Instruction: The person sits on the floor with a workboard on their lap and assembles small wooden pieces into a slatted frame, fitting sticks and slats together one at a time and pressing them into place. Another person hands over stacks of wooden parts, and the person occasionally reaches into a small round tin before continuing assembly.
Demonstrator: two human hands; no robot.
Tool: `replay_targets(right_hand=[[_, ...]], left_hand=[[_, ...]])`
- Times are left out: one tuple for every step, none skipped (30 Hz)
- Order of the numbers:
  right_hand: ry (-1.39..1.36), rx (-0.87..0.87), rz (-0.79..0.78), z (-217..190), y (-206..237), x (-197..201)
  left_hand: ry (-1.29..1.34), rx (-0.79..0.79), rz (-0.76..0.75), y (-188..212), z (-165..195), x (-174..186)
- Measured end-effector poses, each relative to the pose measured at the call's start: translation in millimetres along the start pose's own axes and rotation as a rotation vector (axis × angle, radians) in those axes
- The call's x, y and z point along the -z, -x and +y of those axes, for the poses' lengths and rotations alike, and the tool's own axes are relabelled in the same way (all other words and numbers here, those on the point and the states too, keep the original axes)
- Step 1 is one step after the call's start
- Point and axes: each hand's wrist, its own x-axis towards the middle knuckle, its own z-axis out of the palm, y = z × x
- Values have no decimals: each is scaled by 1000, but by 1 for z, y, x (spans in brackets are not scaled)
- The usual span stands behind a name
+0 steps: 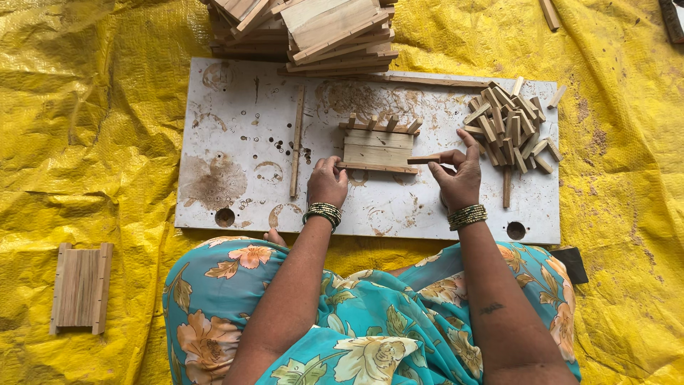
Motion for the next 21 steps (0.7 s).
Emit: replay_targets(right_hand=[[-19, 17, -5, 0, -1, -1], [-38, 34, -9, 0, -1, -2], [-223, -55, 1, 0, -1, -3], [-407, -145, 12, -1, -1, -5], [-591, -236, 22, -2, -1, -5], [-640, -260, 30, -4, -1, -4], [-689, -282, 36, -5, -1, -3], [-739, -305, 43, -6, -2, -3], [-741, -313, 44, -7, -3, -2], [-744, -319, 44, -8, -3, -2], [-747, -326, 45, -9, -4, -2], [-711, -311, 45, -9, -5, -3], [-676, -296, 45, -8, -6, -4], [-641, -281, 45, -8, -6, -5], [-559, -210, 10, -8, -4, -7], [-476, -141, -24, -7, -2, -8], [-393, -73, -57, -7, -1, -9], [-282, -25, -73, -7, 0, -10], [-171, 22, -89, -7, 0, -11], [-59, 69, -106, -7, 0, -11], [-8, 93, -105, -7, 0, -12]], left_hand=[[2, 1, -1, 0, 0, 0], [3, 1, 0, 0, 0, 0], [5, 0, 1, 0, 0, 0], [5, 0, 0, -1, 0, 0], [6, 0, -2, -1, 0, 0], [7, 1, -5, 0, 0, 0], [10, 2, -2, 0, 0, -1], [13, 3, 0, 0, 1, -1], [14, 5, 3, 0, 1, -2], [13, 5, 4, 0, 1, -2], [12, 4, 4, 0, 1, -2], [11, 4, 4, 0, 1, -2], [10, 1, 8, 0, 1, -2], [8, -2, 12, 0, 0, -3], [7, -5, 15, 0, 0, -3], [0, -9, 15, 0, 0, -2], [-6, -13, 13, 0, 0, -2], [-12, -17, 13, 0, 0, -2], [-2, -10, 10, 0, 0, -1], [8, -2, 8, 0, 1, -2], [18, 7, 6, 1, 1, -2]])
